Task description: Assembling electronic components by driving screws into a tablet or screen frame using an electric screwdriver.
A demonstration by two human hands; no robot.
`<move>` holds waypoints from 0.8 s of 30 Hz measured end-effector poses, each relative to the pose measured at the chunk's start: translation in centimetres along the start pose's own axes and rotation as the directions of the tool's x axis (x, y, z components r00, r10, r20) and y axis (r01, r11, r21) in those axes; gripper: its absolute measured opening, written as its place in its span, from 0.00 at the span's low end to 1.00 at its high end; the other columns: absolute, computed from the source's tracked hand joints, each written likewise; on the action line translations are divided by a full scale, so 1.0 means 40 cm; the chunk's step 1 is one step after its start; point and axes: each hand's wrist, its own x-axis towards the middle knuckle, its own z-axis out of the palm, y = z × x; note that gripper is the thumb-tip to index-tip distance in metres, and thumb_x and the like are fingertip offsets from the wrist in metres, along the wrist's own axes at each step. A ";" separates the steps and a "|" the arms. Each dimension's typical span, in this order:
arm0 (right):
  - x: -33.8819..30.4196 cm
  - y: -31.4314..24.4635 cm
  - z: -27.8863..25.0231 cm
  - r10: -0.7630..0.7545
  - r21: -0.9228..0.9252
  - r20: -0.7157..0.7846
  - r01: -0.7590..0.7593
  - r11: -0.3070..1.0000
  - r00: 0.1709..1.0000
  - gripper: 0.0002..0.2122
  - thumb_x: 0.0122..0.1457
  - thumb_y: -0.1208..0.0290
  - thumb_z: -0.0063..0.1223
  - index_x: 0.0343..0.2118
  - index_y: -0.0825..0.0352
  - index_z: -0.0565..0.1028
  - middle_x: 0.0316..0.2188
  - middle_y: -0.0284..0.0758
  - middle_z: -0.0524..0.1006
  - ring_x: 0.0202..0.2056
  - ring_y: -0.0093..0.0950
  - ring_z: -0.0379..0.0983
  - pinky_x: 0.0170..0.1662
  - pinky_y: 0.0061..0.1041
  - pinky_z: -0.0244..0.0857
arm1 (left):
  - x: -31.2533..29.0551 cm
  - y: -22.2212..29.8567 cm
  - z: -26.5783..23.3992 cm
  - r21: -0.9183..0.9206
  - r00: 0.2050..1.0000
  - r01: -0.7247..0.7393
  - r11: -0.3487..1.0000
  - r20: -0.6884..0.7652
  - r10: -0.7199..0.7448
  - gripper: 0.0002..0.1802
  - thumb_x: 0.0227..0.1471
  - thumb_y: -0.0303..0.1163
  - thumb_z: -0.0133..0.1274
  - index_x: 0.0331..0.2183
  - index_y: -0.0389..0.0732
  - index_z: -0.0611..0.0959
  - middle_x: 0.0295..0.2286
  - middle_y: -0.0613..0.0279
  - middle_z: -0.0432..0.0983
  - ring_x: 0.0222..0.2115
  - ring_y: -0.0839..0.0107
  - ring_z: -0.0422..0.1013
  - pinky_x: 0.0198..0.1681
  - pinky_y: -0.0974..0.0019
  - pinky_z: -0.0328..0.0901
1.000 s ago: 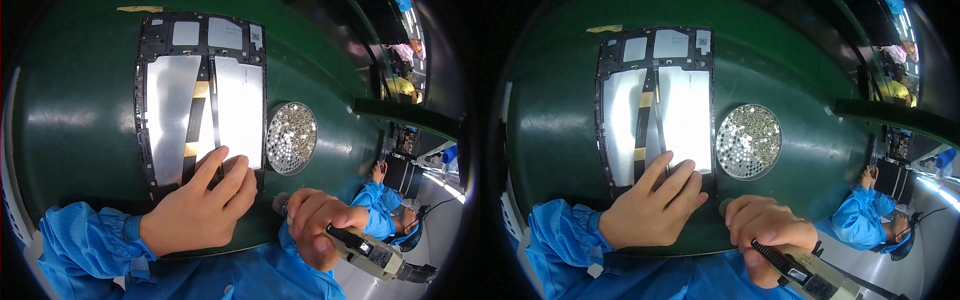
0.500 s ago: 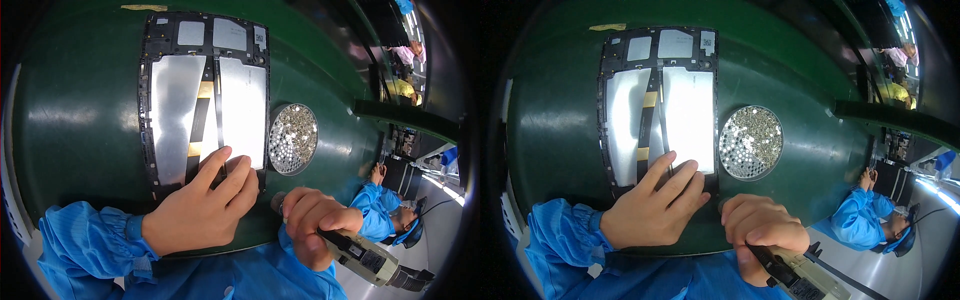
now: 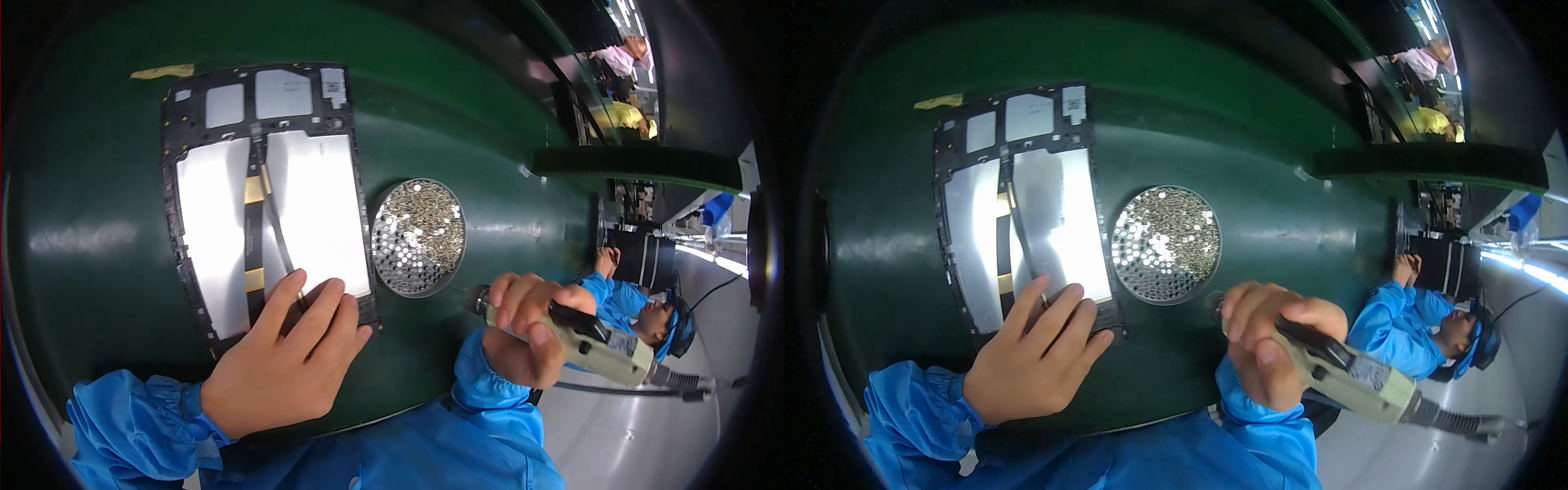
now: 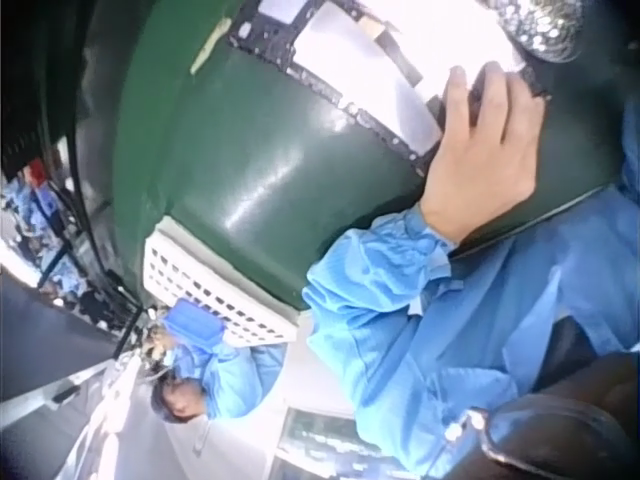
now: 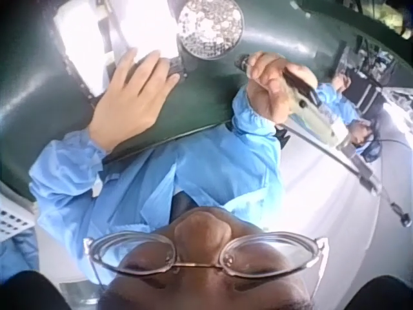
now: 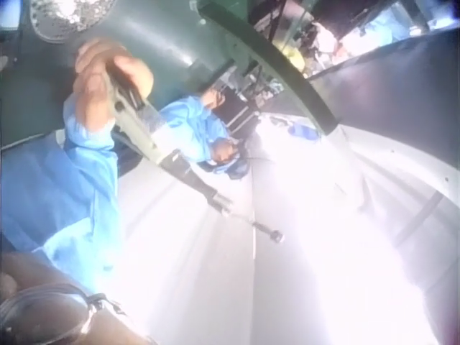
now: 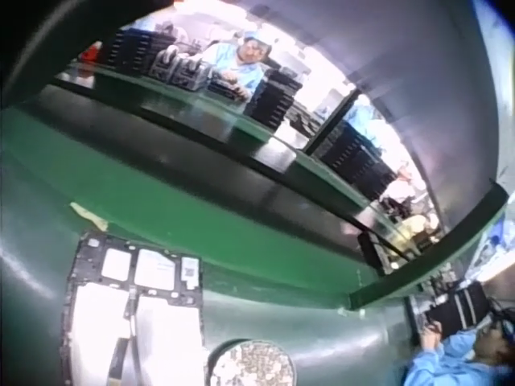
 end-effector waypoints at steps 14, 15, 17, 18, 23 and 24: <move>0.013 0.039 0.020 0.063 0.086 0.002 -0.063 0.994 0.998 0.16 0.52 0.77 0.52 0.44 0.66 0.66 0.17 0.34 0.67 0.21 0.27 0.66 0.30 0.33 0.63 | 0.008 -0.004 -0.024 -0.010 0.996 0.002 1.000 0.089 -0.002 0.12 0.47 0.28 0.58 0.38 0.45 0.84 0.41 0.51 0.76 0.49 0.53 0.68 0.56 0.41 0.58; 0.013 0.042 0.022 0.070 0.088 -0.005 -0.069 0.994 0.998 0.15 0.52 0.77 0.52 0.44 0.67 0.66 0.17 0.34 0.67 0.21 0.27 0.66 0.30 0.33 0.63 | 0.008 -0.004 -0.024 -0.015 0.996 0.007 1.000 0.088 -0.006 0.12 0.47 0.28 0.58 0.38 0.45 0.84 0.41 0.51 0.76 0.49 0.53 0.68 0.56 0.40 0.58; 0.014 0.047 0.024 0.079 0.092 -0.009 -0.078 0.993 0.997 0.15 0.53 0.77 0.52 0.44 0.67 0.66 0.17 0.34 0.67 0.21 0.27 0.66 0.30 0.33 0.63 | 0.007 -0.004 -0.021 -0.012 0.996 0.011 1.000 0.089 -0.010 0.12 0.47 0.28 0.58 0.38 0.45 0.84 0.41 0.51 0.76 0.49 0.53 0.68 0.56 0.40 0.58; 0.015 0.049 0.025 0.084 0.088 -0.001 -0.084 0.993 0.996 0.15 0.53 0.77 0.53 0.44 0.67 0.66 0.17 0.34 0.67 0.21 0.27 0.66 0.30 0.33 0.63 | 0.006 -0.004 -0.021 -0.009 0.996 0.013 1.000 0.088 -0.012 0.12 0.47 0.28 0.58 0.38 0.45 0.84 0.41 0.52 0.76 0.49 0.54 0.68 0.56 0.40 0.58; 0.015 0.055 0.023 0.077 0.079 0.013 -0.078 0.994 0.997 0.15 0.52 0.77 0.53 0.43 0.67 0.66 0.17 0.34 0.67 0.21 0.27 0.66 0.29 0.33 0.63 | 0.007 -0.005 -0.016 -0.024 0.996 0.021 0.999 0.084 -0.019 0.12 0.46 0.28 0.59 0.38 0.46 0.84 0.40 0.52 0.76 0.49 0.54 0.69 0.56 0.41 0.59; 0.013 0.054 0.023 0.085 0.073 -0.001 -0.085 0.994 0.996 0.15 0.52 0.77 0.54 0.43 0.67 0.66 0.17 0.34 0.67 0.20 0.27 0.66 0.29 0.33 0.63 | 0.006 -0.005 -0.015 -0.022 0.997 0.016 1.000 0.080 -0.014 0.12 0.46 0.28 0.59 0.37 0.46 0.85 0.40 0.52 0.77 0.49 0.55 0.69 0.56 0.41 0.59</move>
